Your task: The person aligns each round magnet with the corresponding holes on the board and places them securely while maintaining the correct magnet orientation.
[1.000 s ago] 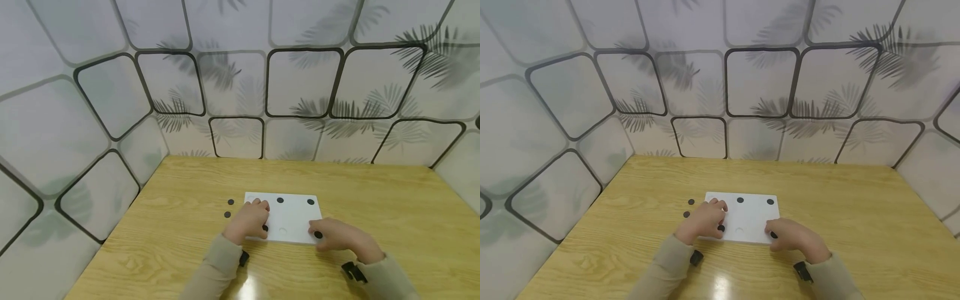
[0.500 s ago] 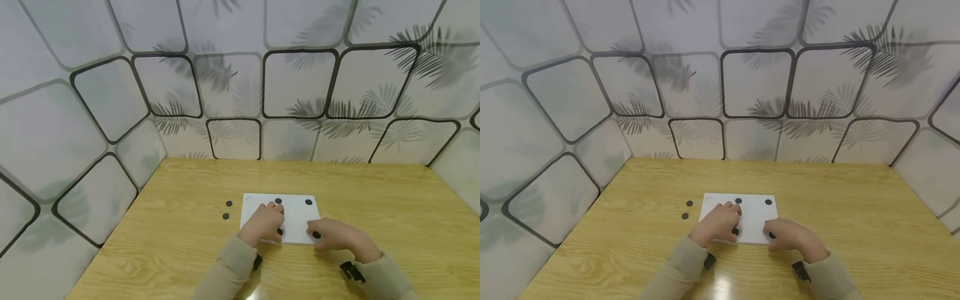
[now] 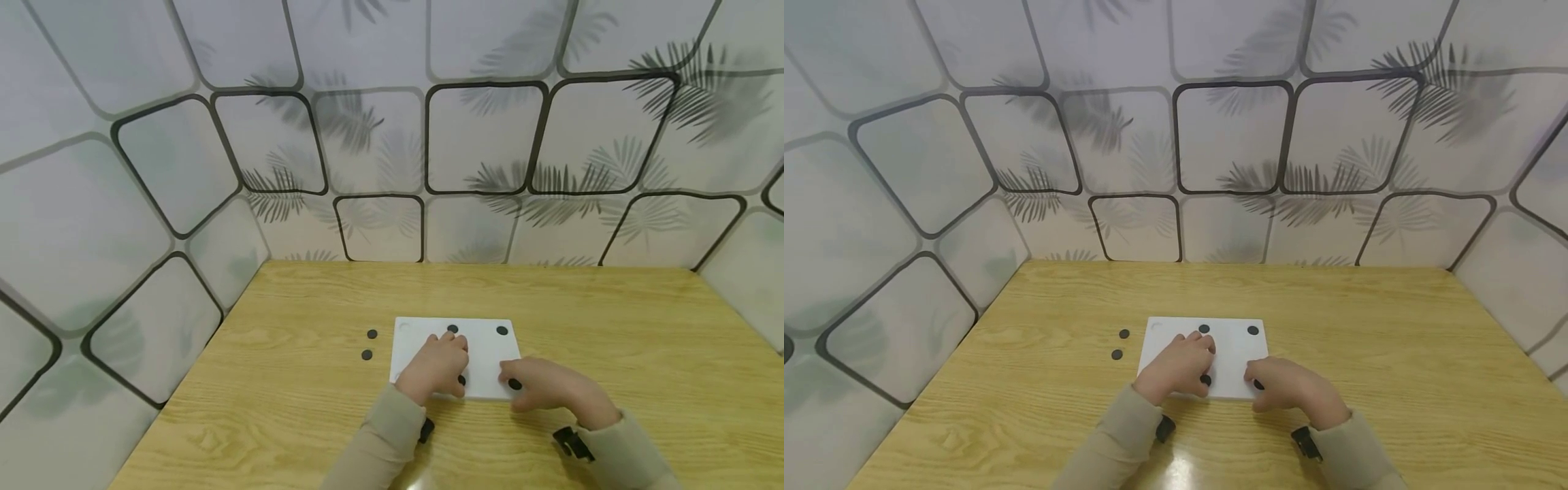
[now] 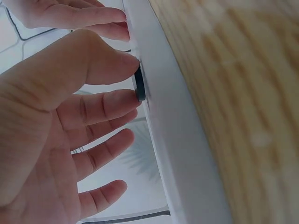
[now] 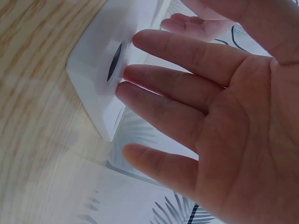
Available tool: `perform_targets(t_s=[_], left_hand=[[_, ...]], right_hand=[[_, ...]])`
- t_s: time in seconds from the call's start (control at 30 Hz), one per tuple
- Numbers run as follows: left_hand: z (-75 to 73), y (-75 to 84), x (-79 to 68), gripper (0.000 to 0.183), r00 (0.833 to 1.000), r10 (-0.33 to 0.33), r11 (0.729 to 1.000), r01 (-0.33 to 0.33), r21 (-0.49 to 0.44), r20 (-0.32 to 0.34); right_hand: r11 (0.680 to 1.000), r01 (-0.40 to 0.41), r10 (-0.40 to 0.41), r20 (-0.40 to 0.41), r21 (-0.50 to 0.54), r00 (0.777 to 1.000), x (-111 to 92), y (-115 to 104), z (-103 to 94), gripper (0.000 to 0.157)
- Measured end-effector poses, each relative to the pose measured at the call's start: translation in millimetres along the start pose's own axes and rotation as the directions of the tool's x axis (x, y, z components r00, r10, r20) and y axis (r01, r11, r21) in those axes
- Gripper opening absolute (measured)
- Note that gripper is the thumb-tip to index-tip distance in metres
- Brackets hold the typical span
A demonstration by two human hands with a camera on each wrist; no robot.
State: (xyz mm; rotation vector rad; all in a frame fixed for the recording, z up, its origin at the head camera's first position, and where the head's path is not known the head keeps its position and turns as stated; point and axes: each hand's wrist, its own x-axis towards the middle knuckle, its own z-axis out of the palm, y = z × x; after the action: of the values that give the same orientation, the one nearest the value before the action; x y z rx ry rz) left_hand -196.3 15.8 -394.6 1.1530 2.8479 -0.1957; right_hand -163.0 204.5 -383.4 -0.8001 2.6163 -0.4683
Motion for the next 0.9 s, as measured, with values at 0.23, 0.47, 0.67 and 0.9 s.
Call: perform_targets(t_s=[0.23, 0.47, 0.67, 0.9], left_hand=[[-0.3, -0.9, 1.0, 0.026, 1.0, -0.017, 0.999, 0.018, -0.035, 0.021], [0.5, -1.3, 2.3, 0.024, 0.998, -0.043, 0.996, 0.046, -0.076, 0.04], [1.5, -1.8, 3.1, 0.025, 0.997, -0.059, 0.995, 0.062, -0.078, 0.047], [2.3, -2.5, 3.2, 0.025, 0.997, -0.062, 0.995, 0.065, -0.08, 0.05]], right_hand=[[0.999, -0.028, 0.028, 0.01, 0.014, 1.0, 0.1, -2.5, 0.3, 0.033], [0.999, -0.033, 0.032, 0.01, 0.011, 0.999, 0.6, -3.3, 0.9, 0.032], [1.0, -0.022, 0.022, 0.007, 0.006, 1.0, 1.1, -2.8, 0.9, 0.029], [0.999, -0.044, 0.044, 0.015, 0.027, 0.999, 0.2, -4.3, 0.5, 0.032]])
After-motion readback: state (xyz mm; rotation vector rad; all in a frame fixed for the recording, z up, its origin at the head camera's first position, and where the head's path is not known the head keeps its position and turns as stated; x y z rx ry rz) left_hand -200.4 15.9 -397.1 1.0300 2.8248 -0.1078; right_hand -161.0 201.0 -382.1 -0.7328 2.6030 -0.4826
